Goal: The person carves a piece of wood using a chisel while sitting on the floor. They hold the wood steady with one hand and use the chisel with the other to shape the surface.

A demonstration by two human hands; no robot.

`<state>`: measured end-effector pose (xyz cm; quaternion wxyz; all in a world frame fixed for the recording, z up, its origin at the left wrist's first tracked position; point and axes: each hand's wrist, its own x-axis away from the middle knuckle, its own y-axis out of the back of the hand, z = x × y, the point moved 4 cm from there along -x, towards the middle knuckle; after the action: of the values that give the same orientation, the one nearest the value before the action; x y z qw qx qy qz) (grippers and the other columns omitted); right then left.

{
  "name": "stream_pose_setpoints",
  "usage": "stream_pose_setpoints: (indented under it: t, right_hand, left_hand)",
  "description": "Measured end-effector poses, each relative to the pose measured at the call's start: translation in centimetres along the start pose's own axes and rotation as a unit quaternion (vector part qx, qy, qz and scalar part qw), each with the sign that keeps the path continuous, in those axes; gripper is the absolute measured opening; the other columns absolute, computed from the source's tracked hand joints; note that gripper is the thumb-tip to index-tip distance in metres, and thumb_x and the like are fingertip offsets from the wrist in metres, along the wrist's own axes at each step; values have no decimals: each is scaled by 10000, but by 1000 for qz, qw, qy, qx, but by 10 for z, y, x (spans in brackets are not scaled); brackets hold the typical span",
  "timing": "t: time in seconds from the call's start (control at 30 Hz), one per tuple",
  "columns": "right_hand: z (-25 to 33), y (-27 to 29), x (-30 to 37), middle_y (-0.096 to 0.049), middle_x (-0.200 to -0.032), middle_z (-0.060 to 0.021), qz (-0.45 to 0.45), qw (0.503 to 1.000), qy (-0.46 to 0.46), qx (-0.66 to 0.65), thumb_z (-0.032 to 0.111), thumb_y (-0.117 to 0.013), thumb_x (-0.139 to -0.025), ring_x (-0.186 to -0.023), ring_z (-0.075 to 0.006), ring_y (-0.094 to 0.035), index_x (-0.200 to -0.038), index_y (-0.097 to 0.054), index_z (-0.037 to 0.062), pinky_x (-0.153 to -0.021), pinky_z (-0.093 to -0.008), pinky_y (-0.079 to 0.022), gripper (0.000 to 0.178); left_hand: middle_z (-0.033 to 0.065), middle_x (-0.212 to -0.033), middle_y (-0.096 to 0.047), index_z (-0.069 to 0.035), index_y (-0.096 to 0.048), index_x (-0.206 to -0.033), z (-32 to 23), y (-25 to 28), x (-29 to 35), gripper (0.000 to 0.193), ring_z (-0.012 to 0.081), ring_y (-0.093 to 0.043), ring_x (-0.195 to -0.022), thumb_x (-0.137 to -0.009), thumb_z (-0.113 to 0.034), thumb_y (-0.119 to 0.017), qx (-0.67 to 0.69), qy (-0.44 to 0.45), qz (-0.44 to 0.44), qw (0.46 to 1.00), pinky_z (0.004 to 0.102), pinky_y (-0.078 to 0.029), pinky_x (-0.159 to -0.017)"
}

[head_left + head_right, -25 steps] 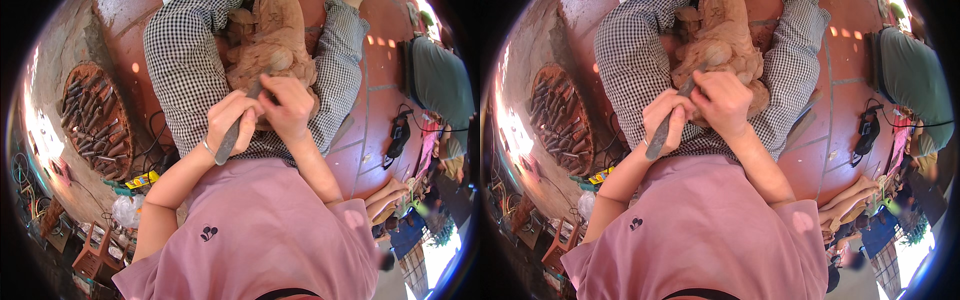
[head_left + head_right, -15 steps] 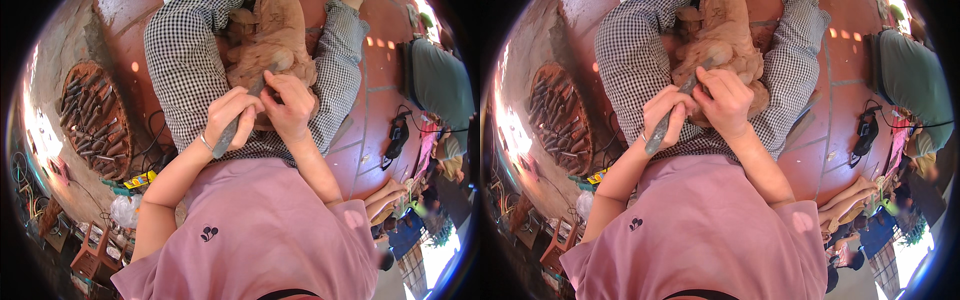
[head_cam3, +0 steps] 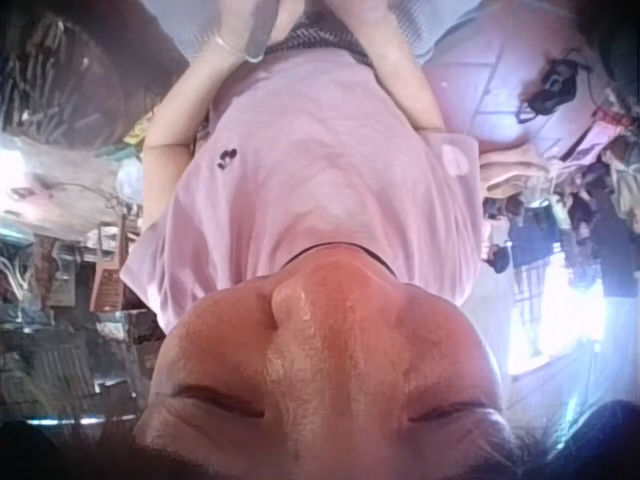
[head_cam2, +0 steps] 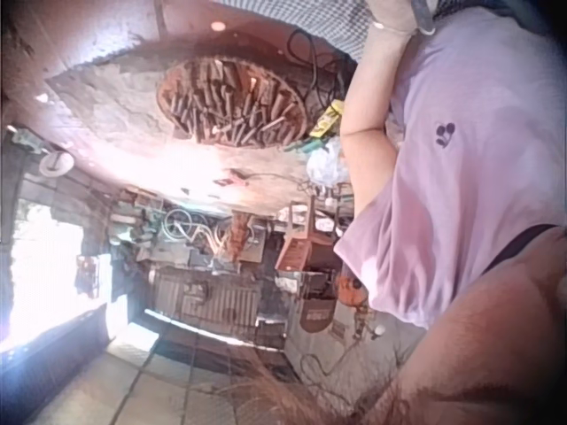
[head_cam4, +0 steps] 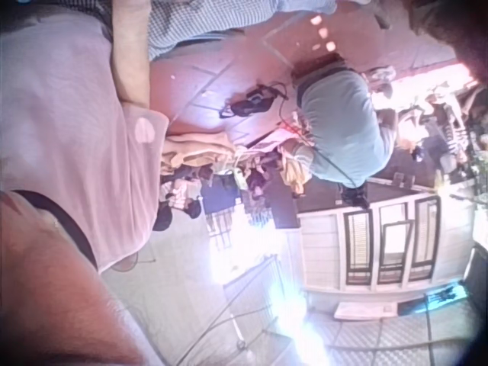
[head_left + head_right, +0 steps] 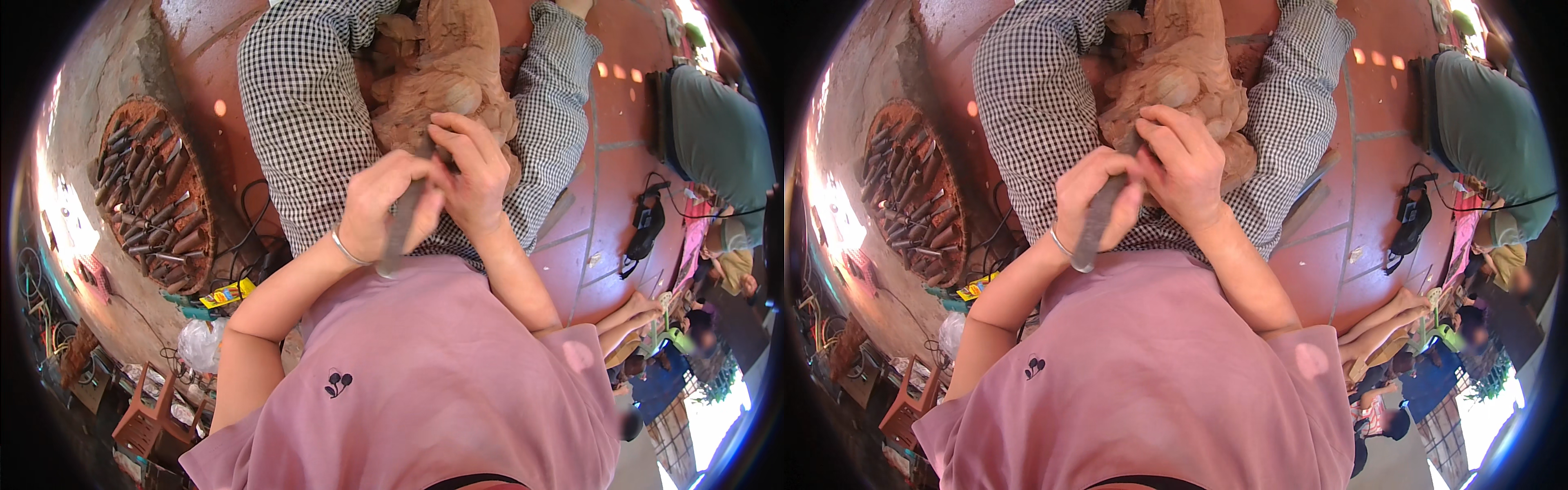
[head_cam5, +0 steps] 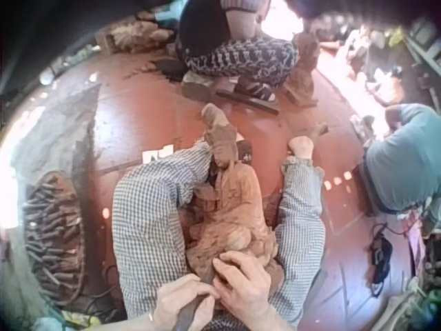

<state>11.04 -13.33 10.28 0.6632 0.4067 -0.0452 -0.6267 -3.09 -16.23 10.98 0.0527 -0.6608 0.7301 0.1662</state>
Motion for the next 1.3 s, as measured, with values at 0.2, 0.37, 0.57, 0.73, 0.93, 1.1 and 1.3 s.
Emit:
stream_pose_setpoints:
  t: [0.2,0.37,0.57,0.73,0.93,1.1,1.3]
  right_hand:
    - [-23,18,-7,-728,-1015,-90,-160,891,-273,-324,9,-720,-915,-1008,-175,-703,-969,-654,-10,-839,-311,-577,88]
    - [-49,32,-21,-737,-955,-94,-21,945,-271,-180,45,-758,-885,-906,-155,-705,-1026,-673,-12,-787,-257,-553,174]
    - [-50,42,-37,-748,-899,-83,83,933,-340,-87,126,-748,-885,-774,-129,-697,-1000,-726,16,-720,-291,-547,161]
    - [-31,41,-48,-738,-858,-98,136,966,-219,-15,175,-748,-881,-752,-178,-698,-947,-726,24,-686,-327,-537,167]
    - [-21,38,-59,-724,-859,-97,181,955,-231,41,173,-736,-897,-782,-189,-687,-961,-722,10,-697,-316,-525,176]
    - [-49,48,-68,-694,-754,-63,205,928,-311,-32,186,-728,-908,-693,-134,-636,-938,-720,29,-618,-305,-493,160]
    - [-26,43,-67,-727,-897,-55,250,924,-285,55,157,-731,-923,-768,-106,-633,-1015,-739,-28,-680,-250,-496,207]
  left_hand:
    - [172,-1353,-594,-70,-628,-1205,14,-18,2,544,379,-559,-1248,-729,-236,-830,-115,-110,31,987,542,-394,-1089]
    - [170,-1533,-465,-126,-677,-1172,25,-43,11,568,386,-361,-1471,-682,-361,-843,-213,-85,97,968,673,-127,-1197]
    - [136,-1515,-497,-108,-704,-1067,30,-44,13,482,359,-372,-1474,-674,-351,-837,-226,-90,119,963,691,-116,-1193]
    - [137,-1495,-521,-93,-708,-1016,30,-43,12,453,347,-382,-1472,-668,-353,-838,-218,-89,118,965,696,-132,-1188]
    - [129,-1496,-524,-89,-706,-978,31,-43,11,427,339,-392,-1468,-668,-351,-838,-209,-88,116,967,696,-161,-1181]
    - [119,-1493,-532,-96,-701,-942,30,-42,10,394,331,-410,-1458,-668,-344,-837,-208,-88,110,968,689,-173,-1183]
    - [112,-1494,-533,-104,-699,-923,33,-42,10,362,326,-417,-1454,-676,-329,-838,-205,-90,103,969,670,-187,-1188]
